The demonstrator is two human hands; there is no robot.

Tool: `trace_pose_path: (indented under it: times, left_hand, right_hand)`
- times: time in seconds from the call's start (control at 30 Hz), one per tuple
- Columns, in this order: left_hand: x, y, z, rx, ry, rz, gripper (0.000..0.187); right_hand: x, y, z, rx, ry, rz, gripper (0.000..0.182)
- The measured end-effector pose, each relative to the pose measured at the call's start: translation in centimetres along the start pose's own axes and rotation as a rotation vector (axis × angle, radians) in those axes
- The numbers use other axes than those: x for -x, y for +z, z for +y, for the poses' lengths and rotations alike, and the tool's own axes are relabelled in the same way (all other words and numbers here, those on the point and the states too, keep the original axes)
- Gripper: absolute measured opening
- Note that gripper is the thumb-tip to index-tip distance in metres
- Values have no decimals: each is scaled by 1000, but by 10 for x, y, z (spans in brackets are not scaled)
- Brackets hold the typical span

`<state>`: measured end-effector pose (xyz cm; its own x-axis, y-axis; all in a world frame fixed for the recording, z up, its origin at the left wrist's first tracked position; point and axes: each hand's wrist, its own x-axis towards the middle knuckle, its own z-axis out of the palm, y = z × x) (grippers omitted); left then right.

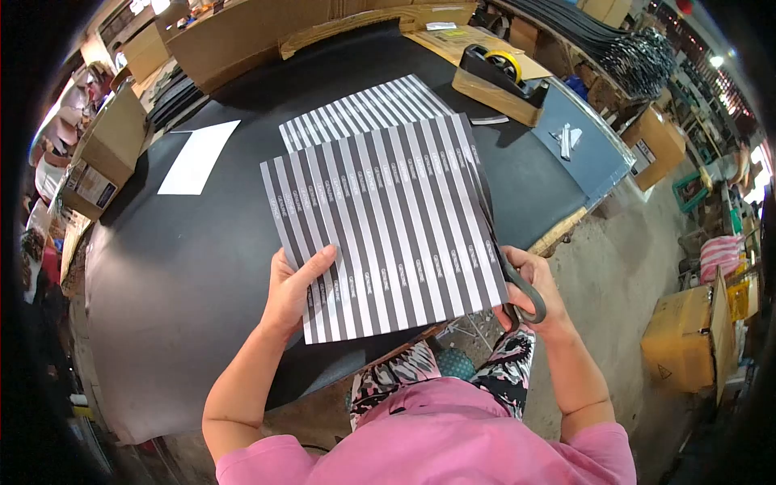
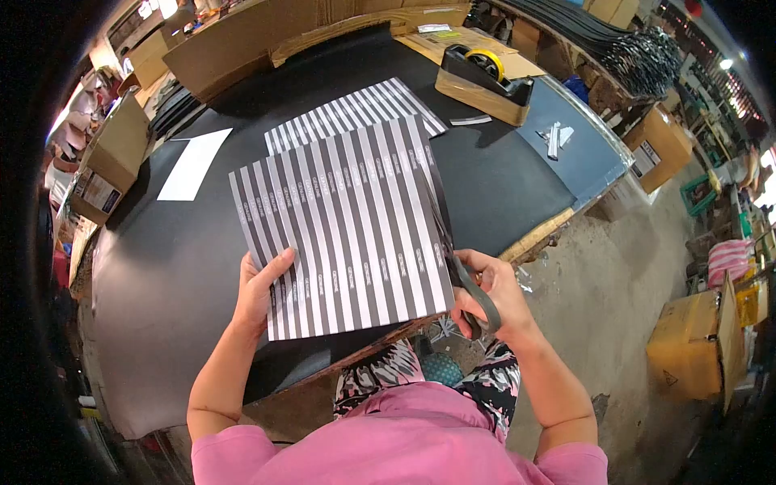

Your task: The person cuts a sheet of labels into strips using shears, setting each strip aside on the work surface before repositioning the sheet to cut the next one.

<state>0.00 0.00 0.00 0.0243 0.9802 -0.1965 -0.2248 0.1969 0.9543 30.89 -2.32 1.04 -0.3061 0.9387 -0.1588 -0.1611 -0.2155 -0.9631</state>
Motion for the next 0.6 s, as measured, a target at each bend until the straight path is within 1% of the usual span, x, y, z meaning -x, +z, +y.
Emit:
trace_pose_path:
  times: [0.07, 0.1, 0.17, 0.23, 0.3, 0.37, 0.47, 0.53, 0.6]
  left_hand:
    - [3, -2, 6, -13, 22, -38, 27]
    - [-1, 13, -6, 16, 30, -53, 27]
    - [2, 14, -4, 8, 28, -42, 25]
    - [6, 13, -3, -6, 0, -42, 24]
    - [8, 14, -3, -7, 0, -41, 24]
    - [11, 16, -2, 0, -9, -61, 24]
    - [15, 17, -1, -20, 18, -60, 24]
    - [18, 16, -2, -94, 90, -54, 24]
    - [19, 14, -2, -100, 91, -64, 25]
  right_hand:
    - [0, 6, 1, -40, -18, 23, 29]
    - [2, -7, -3, -9, -21, 34, 29]
    - [0, 1, 2, -8, -49, 127, 28]
    - [0, 0, 9, -44, -39, 152, 31]
    - [0, 0, 12, 34, -62, 203, 34]
    - [2, 0, 14, 26, -71, 214, 37]
    - [1, 0, 20, 16, -112, 207, 38]
    - [1, 0, 23, -15, -111, 211, 39]
    - [1, -2, 24, 14, -120, 198, 40]
